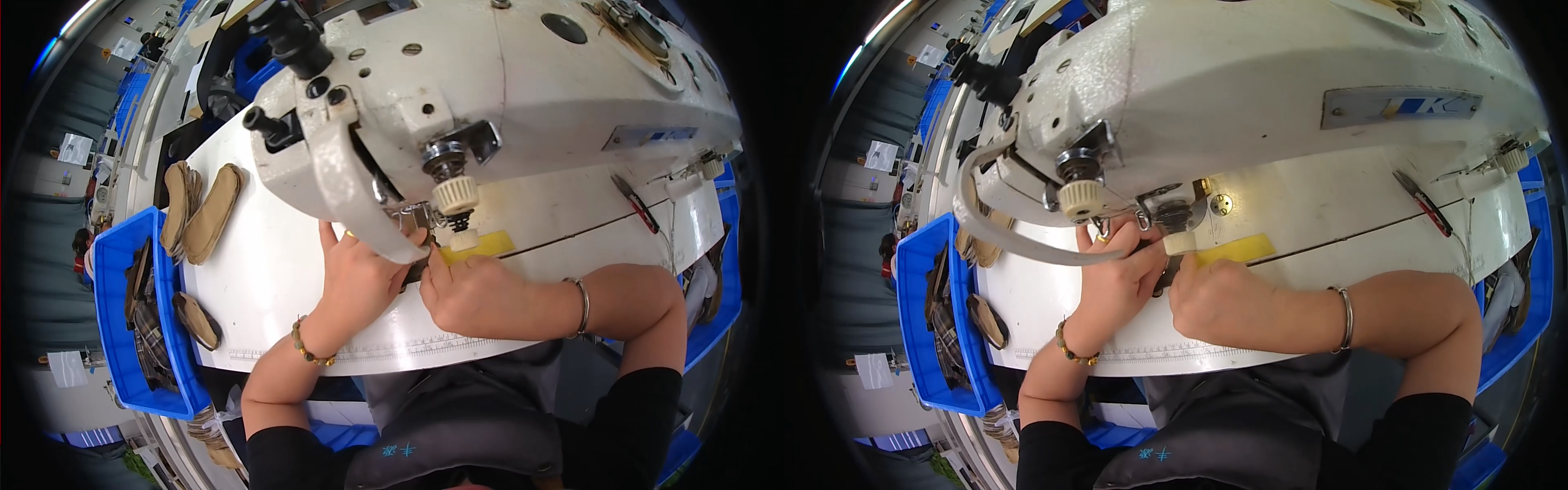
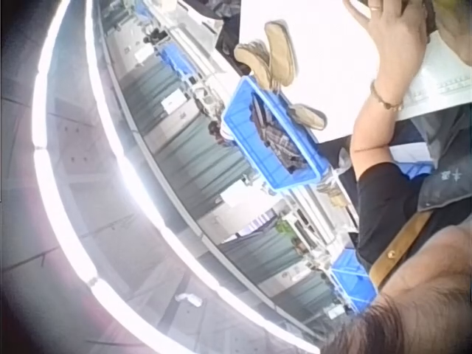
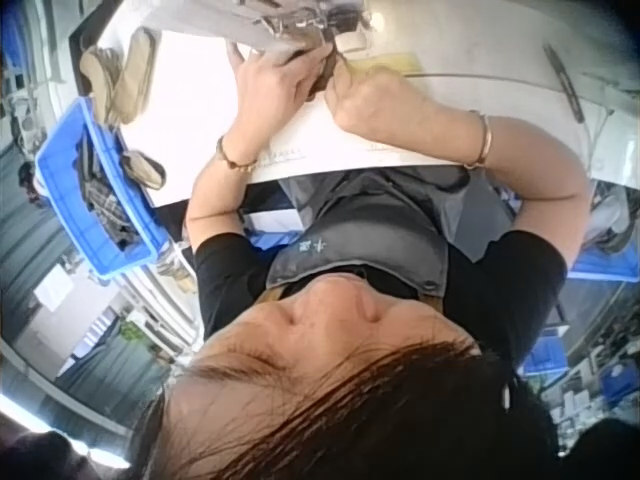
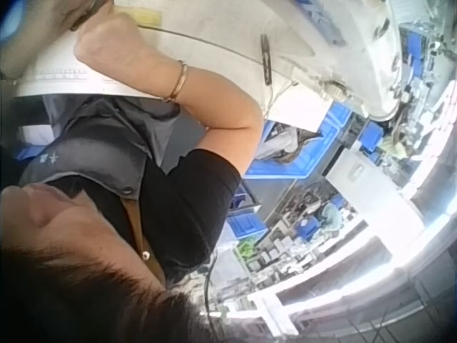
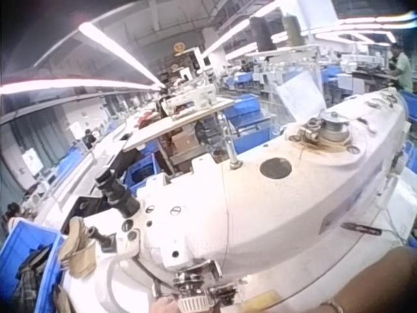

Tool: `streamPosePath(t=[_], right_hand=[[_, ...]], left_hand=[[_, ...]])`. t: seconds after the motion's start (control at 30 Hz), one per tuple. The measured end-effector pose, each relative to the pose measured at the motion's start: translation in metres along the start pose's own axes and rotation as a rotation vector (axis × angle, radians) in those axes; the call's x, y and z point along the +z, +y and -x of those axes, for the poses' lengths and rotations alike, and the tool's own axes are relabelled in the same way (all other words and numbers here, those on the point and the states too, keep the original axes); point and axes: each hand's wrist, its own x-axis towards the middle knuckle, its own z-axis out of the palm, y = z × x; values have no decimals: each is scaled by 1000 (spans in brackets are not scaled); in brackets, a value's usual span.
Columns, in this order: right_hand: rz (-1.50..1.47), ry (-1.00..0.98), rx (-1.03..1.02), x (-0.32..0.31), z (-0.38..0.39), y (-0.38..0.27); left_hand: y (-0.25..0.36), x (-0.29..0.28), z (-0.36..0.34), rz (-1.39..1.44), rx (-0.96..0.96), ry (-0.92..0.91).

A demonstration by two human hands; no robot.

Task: Sewing fabric components of shoes using an industrial sewing machine.

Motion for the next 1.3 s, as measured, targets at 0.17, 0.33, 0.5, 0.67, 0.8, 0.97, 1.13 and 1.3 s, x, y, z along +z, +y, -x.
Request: streamPosePath(t=[0.17,0.33,0.5,0.67,0.8,0.97,1.13,1.3], right_hand=[[52,69,-47,-2,3,-6],[60,63,-31,2,3,-7],[25,105,54,11,0,-5],[-6,130,70,16,-5,2],[-27,135,64,15,-4,4],[-57,140,83,14,-4,5],[-65,131,79,14,-4,4],[-52,125,55,13,-4,5]], left_hand=[[2,0,3,92,-35,-21],[-5,0,-3,173,66,-24],[-10,6,-5,217,-59,-22],[-18,7,-11,163,-42,40],[-21,5,-9,148,-26,22],[-3,-31,-8,-73,-13,-143],[-2,-27,0,-122,-5,-139],[-12,-14,1,46,-54,-206]])
